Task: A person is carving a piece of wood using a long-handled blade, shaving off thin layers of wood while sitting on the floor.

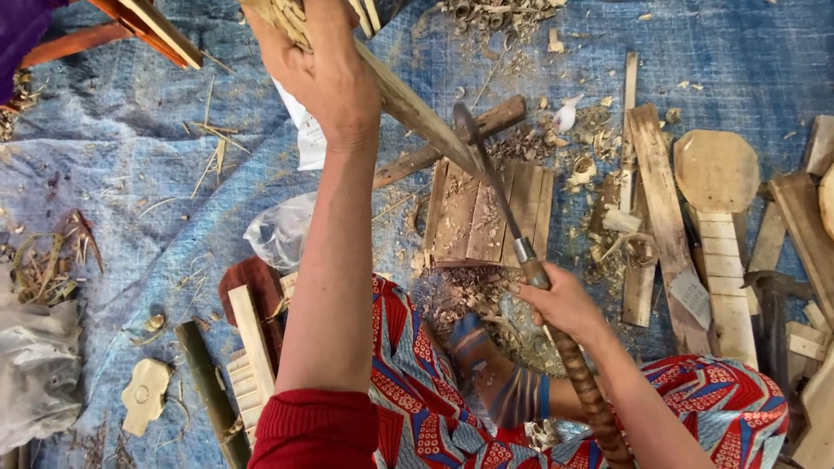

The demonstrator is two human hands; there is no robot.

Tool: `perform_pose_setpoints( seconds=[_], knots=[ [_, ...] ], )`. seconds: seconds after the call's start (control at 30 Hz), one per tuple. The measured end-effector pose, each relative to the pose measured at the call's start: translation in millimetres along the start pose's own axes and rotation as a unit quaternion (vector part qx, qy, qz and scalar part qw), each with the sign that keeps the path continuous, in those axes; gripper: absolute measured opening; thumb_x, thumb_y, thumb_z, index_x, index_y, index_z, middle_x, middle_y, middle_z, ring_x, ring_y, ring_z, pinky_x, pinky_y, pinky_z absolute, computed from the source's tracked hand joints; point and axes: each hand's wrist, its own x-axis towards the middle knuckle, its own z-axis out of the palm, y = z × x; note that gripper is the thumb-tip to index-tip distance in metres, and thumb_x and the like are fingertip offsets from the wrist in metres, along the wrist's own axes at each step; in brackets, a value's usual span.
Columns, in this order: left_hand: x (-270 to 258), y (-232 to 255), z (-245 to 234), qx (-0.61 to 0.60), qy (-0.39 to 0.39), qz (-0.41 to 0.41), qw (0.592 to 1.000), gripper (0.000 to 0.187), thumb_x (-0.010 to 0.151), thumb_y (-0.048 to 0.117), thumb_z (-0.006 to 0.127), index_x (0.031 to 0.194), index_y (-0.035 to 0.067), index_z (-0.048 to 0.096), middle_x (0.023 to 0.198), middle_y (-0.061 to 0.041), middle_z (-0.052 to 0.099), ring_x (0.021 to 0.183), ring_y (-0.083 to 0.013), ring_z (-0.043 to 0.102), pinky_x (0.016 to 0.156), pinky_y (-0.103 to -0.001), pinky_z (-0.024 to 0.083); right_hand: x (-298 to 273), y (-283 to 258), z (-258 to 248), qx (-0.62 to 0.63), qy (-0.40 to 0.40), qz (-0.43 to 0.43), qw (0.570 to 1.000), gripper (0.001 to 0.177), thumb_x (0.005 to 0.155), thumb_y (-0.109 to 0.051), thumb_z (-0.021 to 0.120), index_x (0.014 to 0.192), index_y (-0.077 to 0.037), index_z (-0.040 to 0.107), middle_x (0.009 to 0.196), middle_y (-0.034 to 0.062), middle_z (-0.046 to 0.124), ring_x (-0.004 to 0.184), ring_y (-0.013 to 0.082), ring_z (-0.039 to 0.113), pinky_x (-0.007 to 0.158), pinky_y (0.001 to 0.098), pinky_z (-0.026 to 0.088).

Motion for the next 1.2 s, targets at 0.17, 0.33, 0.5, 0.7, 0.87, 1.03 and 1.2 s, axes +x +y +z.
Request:
perform_pose_setpoints(
  seconds=[0.17, 0.33, 0.5, 0.7, 0.87, 1.03, 1.2],
  knots=[
    [-3, -14, -8, -0.032, -0.018, -0.012, 0.999, 0.029, 0.111, 0.031, 0.061, 0.136, 0.016, 0.057, 0.094, -0.009, 0.060, 0.081, -0.0176, 0.054, 0.077, -0.037, 0.049, -18, -2, -6, 0.043, 0.006, -0.099, 0.994, 0.025, 0.082, -0.012, 0.077, 0.097, 0.000, 0.062, 0.062, 0.0082, 0.057, 0.043, 0.0178, 0.055, 0.039, 0.0285, 0.046],
    [5, 0, 2, 0.015, 0.012, 0.001, 1.000, 0.029, 0.109, 0.033, 0.062, 0.133, 0.017, 0.058, 0.092, -0.007, 0.061, 0.079, -0.0168, 0.054, 0.076, -0.034, 0.049, 26, 7, 0, 0.020, 0.000, -0.005, 1.000, 0.024, 0.089, -0.010, 0.070, 0.109, -0.001, 0.060, 0.062, 0.0066, 0.055, 0.043, 0.0151, 0.051, 0.039, 0.0252, 0.046],
    [0, -7, -2, -0.012, 0.017, -0.010, 1.000, 0.028, 0.110, 0.026, 0.063, 0.135, 0.016, 0.058, 0.093, -0.008, 0.061, 0.079, -0.0176, 0.052, 0.074, -0.035, 0.047, 11, 3, 0, -0.009, 0.005, -0.013, 1.000, 0.020, 0.090, -0.011, 0.073, 0.098, -0.003, 0.057, 0.060, 0.0065, 0.055, 0.042, 0.0160, 0.052, 0.039, 0.0252, 0.047],
    [1, 2, -1, 0.053, -0.003, 0.026, 0.998, 0.022, 0.106, 0.031, 0.057, 0.120, 0.015, 0.057, 0.088, -0.006, 0.058, 0.077, -0.0146, 0.050, 0.075, -0.033, 0.045, -32, -25, -1, -0.014, 0.027, -0.094, 0.995, 0.024, 0.083, -0.007, 0.072, 0.105, -0.001, 0.064, 0.067, 0.0078, 0.060, 0.047, 0.0174, 0.056, 0.042, 0.0296, 0.045],
    [-2, 0, -1, 0.036, -0.003, -0.004, 0.999, 0.027, 0.110, 0.032, 0.059, 0.133, 0.017, 0.057, 0.097, -0.006, 0.062, 0.083, -0.0151, 0.051, 0.080, -0.035, 0.045, 17, 12, 2, 0.007, 0.027, -0.023, 0.999, 0.025, 0.083, -0.011, 0.075, 0.100, 0.002, 0.061, 0.058, 0.0066, 0.057, 0.039, 0.0159, 0.051, 0.036, 0.0266, 0.041],
    [-5, -1, -4, 0.020, 0.007, 0.001, 1.000, 0.030, 0.110, 0.034, 0.062, 0.135, 0.018, 0.059, 0.094, -0.007, 0.062, 0.082, -0.0162, 0.053, 0.079, -0.035, 0.047, 37, 41, -7, 0.098, -0.023, -0.022, 0.995, 0.026, 0.083, -0.009, 0.072, 0.104, 0.001, 0.062, 0.055, 0.0060, 0.055, 0.039, 0.0157, 0.051, 0.037, 0.0263, 0.041],
    [1, 10, -3, 0.028, 0.019, -0.017, 0.999, 0.035, 0.110, 0.042, 0.060, 0.133, 0.016, 0.059, 0.091, -0.004, 0.061, 0.081, -0.0131, 0.051, 0.076, -0.031, 0.044, 18, 15, 1, 0.075, -0.002, -0.039, 0.996, 0.016, 0.084, -0.004, 0.070, 0.097, 0.001, 0.062, 0.056, 0.0066, 0.054, 0.040, 0.0170, 0.050, 0.039, 0.0281, 0.041]
  ],
)
